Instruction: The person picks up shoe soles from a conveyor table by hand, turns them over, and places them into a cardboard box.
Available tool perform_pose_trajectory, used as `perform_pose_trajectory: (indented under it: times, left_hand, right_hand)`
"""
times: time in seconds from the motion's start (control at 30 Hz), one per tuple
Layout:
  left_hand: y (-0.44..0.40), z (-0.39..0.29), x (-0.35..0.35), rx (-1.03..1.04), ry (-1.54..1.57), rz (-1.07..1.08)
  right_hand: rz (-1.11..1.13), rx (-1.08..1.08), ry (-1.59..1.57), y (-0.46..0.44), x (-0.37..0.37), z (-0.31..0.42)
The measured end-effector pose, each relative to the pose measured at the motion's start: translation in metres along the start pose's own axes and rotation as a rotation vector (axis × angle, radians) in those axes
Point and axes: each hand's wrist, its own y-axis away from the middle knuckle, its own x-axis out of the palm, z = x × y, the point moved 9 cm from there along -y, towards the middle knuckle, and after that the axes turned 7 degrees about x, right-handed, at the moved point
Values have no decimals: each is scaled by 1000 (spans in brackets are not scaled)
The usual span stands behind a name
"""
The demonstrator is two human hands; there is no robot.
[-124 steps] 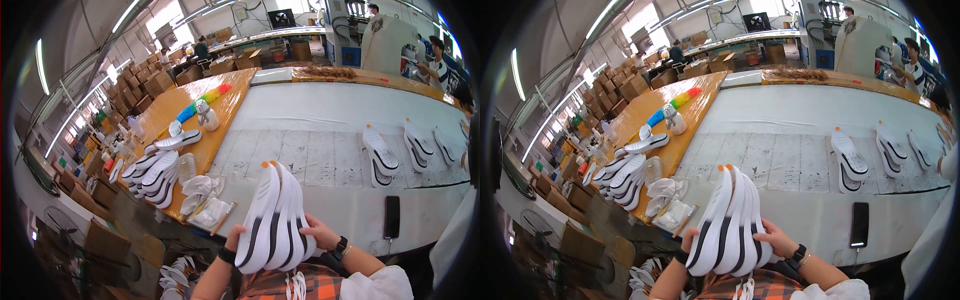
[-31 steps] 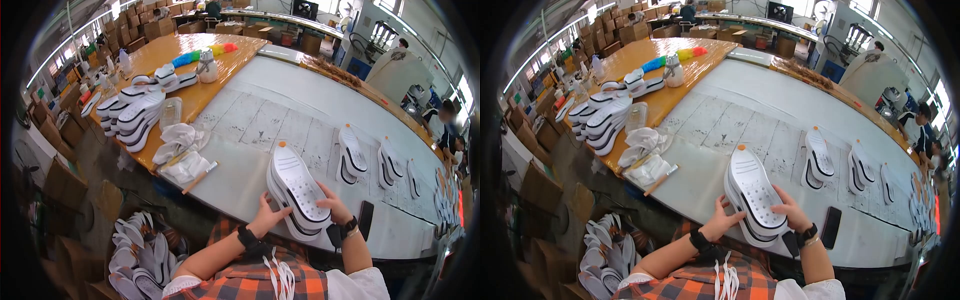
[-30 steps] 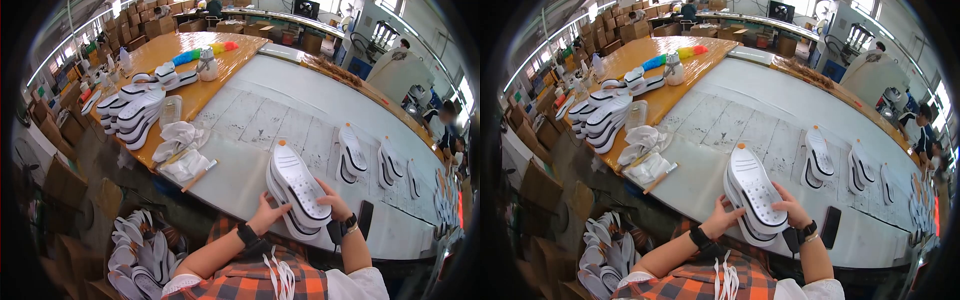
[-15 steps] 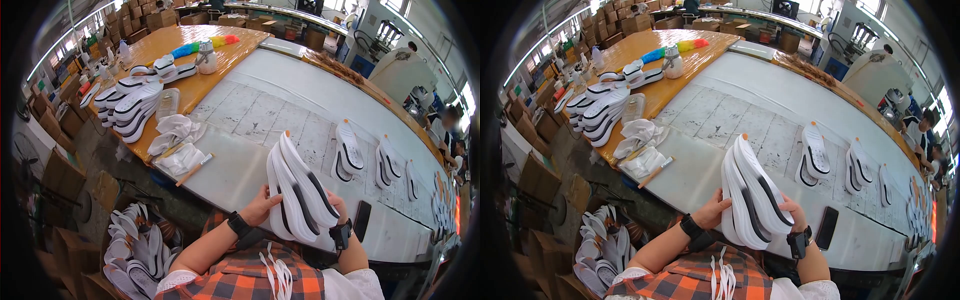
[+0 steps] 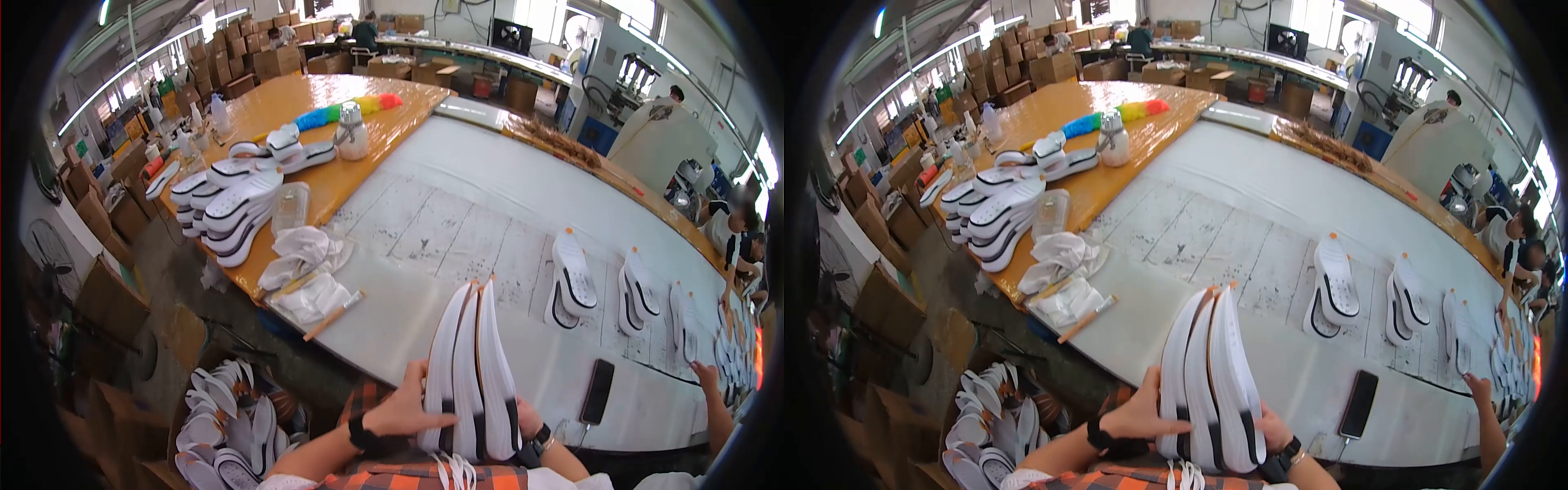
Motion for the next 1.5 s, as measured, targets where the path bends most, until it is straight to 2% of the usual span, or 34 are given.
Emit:
perform_pose_trajectory:
  times: [0.03, 0.13, 0.17, 0.27, 0.33, 0.4, 0.47, 0.5, 0.53, 0.6, 0.63, 0.73, 0.77, 0.87, 1.0, 1.1, 1.23, 1.43, 1.47, 1.5]
  left_hand:
    - [3, 3, -3, 108, -71, -40]
    - [11, -14, -4, 185, -312, -46]
    - [11, -14, -4, 156, -293, -57]
    - [11, -9, -15, 193, 41, -259]
    - [4, -26, -18, 276, 175, -231]
    - [-9, -12, -32, 310, 263, -201]
    - [-24, 10, -50, 226, 471, -195]
    - [-24, -2, -51, 220, 627, -202]
    - [-15, 0, -48, 148, 909, -104]
    - [4, -2, -62, 100, 1121, -78]
    - [8, -1, -66, 100, 1175, -73]
    - [18, 4, -81, 161, 1227, -112]
    - [18, 6, -82, 178, 1233, -118]
    - [20, 9, -85, 242, 1233, -150]
    - [31, 12, -103, 353, 1209, -236]
    - [51, 21, -138, 500, 1150, -402]
    - [130, 39, -204, 727, 991, -799]
    - [313, 87, -243, 899, 620, -1405]
    - [326, 70, -226, 995, 802, -1369]
    - [342, 68, -219, 1036, 851, -1389]
  right_hand:
    - [-33, -6, 38, 3, -3, -3]
    - [38, -110, 6, 15, 21, 13]
    - [29, -97, 11, 14, 18, 14]
    - [26, -185, 18, 18, 34, 44]
    - [-4, -295, 134, 14, 60, 73]
    - [-47, -357, 403, 10, 100, 92]
    - [56, -546, 641, 13, 145, 100]
    - [110, -645, 758, 17, 164, 104]
    - [219, -580, 700, 13, 174, 107]
    - [434, -461, 576, 7, 193, 115]
    - [484, -458, 495, 7, 202, 118]
    - [330, -623, 888, -3, 217, 109]
    - [391, -588, 694, -11, 217, 100]
    - [378, -594, 548, -19, 215, 91]
    - [245, -604, 599, -21, 206, 87]
    - [120, -559, 641, -21, 203, 85]
    - [73, -469, 664, -28, 194, 68]
    - [243, -358, 780, -44, 188, 57]
    - [252, -351, 780, -47, 187, 57]
    - [249, -332, 787, -48, 185, 56]
